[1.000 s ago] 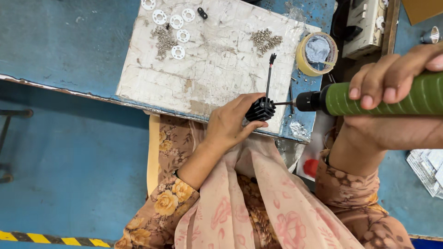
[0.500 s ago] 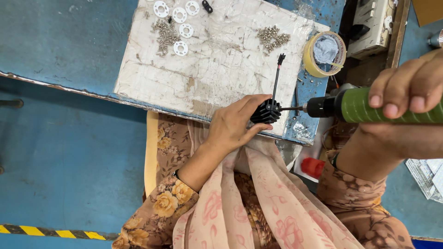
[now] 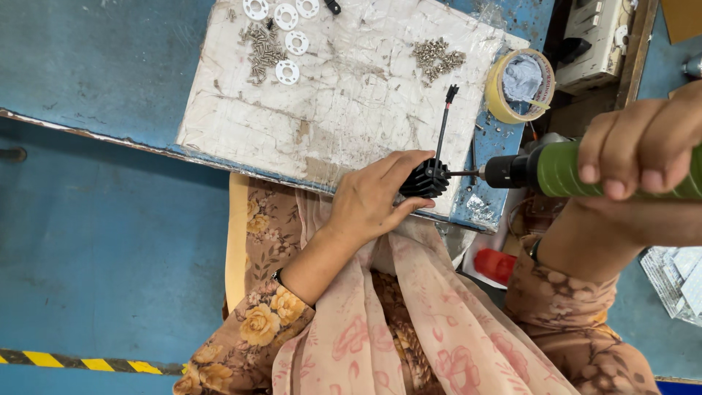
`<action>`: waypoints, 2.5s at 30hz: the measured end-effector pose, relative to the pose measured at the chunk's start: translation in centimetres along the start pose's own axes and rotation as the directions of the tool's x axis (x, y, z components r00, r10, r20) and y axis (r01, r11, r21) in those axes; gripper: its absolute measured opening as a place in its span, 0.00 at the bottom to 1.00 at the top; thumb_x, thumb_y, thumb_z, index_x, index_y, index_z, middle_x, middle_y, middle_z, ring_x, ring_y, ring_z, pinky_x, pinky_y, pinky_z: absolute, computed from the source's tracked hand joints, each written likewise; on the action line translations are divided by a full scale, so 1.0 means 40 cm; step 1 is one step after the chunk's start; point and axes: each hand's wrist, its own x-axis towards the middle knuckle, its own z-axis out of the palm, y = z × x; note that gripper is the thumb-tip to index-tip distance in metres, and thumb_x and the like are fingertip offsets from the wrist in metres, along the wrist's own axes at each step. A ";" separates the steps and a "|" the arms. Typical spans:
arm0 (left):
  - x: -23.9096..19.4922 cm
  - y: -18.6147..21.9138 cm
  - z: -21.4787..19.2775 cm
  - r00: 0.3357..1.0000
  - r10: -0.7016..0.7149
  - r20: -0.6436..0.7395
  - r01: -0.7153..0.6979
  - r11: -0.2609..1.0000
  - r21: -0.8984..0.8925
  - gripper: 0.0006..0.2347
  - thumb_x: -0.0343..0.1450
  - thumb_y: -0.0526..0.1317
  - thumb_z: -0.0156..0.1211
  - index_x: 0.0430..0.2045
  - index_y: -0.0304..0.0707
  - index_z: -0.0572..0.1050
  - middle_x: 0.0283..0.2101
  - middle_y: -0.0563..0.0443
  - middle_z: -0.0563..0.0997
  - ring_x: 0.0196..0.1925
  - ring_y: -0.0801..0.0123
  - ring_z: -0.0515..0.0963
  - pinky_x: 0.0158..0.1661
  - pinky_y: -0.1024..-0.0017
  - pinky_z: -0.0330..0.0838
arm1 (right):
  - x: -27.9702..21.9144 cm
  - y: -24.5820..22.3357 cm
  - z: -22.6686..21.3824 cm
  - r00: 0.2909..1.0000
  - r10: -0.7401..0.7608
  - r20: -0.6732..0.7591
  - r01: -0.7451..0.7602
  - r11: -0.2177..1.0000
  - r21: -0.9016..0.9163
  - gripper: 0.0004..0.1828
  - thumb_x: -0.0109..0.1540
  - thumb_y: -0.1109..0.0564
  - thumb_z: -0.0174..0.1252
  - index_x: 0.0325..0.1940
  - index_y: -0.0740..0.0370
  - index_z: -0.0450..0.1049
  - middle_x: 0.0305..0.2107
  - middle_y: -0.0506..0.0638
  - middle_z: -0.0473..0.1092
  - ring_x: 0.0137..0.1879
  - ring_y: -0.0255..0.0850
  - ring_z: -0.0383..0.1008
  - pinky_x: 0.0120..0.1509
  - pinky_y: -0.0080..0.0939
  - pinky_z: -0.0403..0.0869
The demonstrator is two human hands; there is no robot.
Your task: The person assembles LED light components by using a powered screwdriver to fasten parts onto a metal heatsink and manually inserting internal electrical components.
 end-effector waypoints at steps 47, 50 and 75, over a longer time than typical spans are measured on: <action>0.034 0.192 -0.064 0.954 -0.283 0.096 0.298 0.882 -0.364 0.24 0.62 0.45 0.77 0.48 0.31 0.79 0.39 0.50 0.86 0.43 0.74 0.85 0.48 0.74 0.78 | -0.248 -0.161 0.085 0.859 -0.012 -0.511 -0.066 0.989 -0.134 0.41 0.70 0.22 0.41 0.52 0.66 0.63 0.26 0.57 0.61 0.28 0.44 0.63 0.35 0.43 0.66; 0.027 0.212 -0.064 0.952 -0.284 0.113 0.305 0.857 -0.415 0.23 0.62 0.45 0.77 0.47 0.31 0.79 0.38 0.50 0.86 0.42 0.74 0.83 0.46 0.74 0.78 | -0.232 -0.165 0.097 0.865 -0.038 -0.500 -0.071 0.978 -0.198 0.40 0.71 0.23 0.40 0.52 0.66 0.63 0.26 0.57 0.61 0.26 0.44 0.64 0.35 0.43 0.68; 0.041 0.196 -0.063 0.933 -0.345 0.100 0.359 0.876 -0.324 0.24 0.60 0.48 0.77 0.45 0.32 0.80 0.37 0.49 0.86 0.40 0.72 0.84 0.44 0.74 0.79 | -0.196 -0.154 0.116 0.874 -0.025 -0.486 -0.118 0.958 -0.262 0.39 0.70 0.22 0.41 0.56 0.63 0.63 0.28 0.57 0.62 0.28 0.45 0.66 0.37 0.46 0.69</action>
